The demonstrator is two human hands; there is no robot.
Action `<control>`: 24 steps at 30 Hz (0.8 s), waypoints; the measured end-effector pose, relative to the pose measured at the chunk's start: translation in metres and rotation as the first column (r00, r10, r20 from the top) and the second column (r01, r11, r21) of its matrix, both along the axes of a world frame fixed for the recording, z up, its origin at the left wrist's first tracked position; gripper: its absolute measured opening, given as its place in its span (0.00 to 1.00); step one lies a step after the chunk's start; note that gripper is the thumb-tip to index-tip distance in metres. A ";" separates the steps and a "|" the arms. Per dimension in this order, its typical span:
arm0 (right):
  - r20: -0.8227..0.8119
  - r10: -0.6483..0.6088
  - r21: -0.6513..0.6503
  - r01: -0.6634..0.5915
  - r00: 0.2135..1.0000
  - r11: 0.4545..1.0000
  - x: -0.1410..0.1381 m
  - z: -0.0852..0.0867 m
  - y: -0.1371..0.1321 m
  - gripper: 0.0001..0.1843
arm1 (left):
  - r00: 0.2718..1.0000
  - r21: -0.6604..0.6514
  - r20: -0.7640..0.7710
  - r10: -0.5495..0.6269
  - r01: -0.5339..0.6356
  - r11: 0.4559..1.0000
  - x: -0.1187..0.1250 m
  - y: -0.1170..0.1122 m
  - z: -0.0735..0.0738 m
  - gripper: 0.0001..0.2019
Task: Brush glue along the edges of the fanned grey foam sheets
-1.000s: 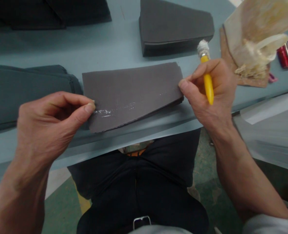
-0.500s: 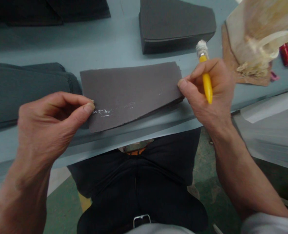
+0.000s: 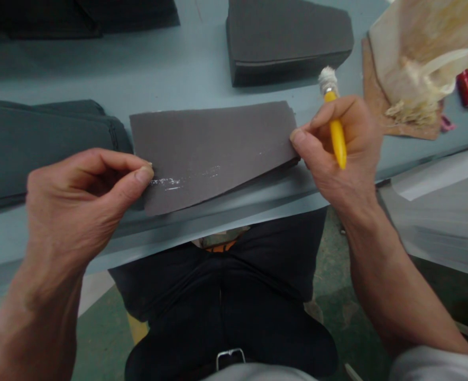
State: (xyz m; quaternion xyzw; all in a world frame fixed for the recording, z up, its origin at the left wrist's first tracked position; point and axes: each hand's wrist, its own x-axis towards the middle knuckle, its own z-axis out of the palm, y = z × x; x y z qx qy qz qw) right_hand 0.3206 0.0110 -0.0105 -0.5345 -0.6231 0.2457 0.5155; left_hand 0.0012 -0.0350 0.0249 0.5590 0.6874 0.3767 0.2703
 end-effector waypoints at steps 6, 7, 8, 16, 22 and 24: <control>-0.009 0.013 -0.011 -0.013 1.000 1.000 0.001 -0.004 0.001 0.21 | 1.000 -0.001 -0.010 -0.006 0.006 1.000 0.000 0.000 0.000 0.07; -0.016 0.019 -0.002 -0.019 1.000 1.000 0.003 -0.005 0.002 0.21 | 1.000 0.008 -0.012 -0.010 0.010 1.000 -0.001 0.000 -0.001 0.07; -0.020 0.026 0.008 -0.026 0.999 1.000 0.004 -0.007 0.003 0.21 | 1.000 0.020 -0.016 -0.015 0.015 1.000 -0.001 0.000 -0.002 0.08; -0.026 0.081 0.034 -0.081 0.996 0.996 0.013 -0.014 0.007 0.19 | 0.999 0.034 -0.038 -0.033 0.035 0.999 -0.004 0.000 -0.006 0.09; -0.004 0.086 0.023 -0.086 0.996 0.996 0.015 -0.017 0.010 0.19 | 0.998 0.028 -0.057 -0.033 0.034 0.999 -0.003 -0.001 -0.007 0.09; -0.004 0.096 0.024 -0.096 0.995 0.995 0.016 -0.018 0.010 0.18 | 0.997 0.031 -0.073 -0.038 0.040 0.999 -0.003 -0.001 -0.008 0.10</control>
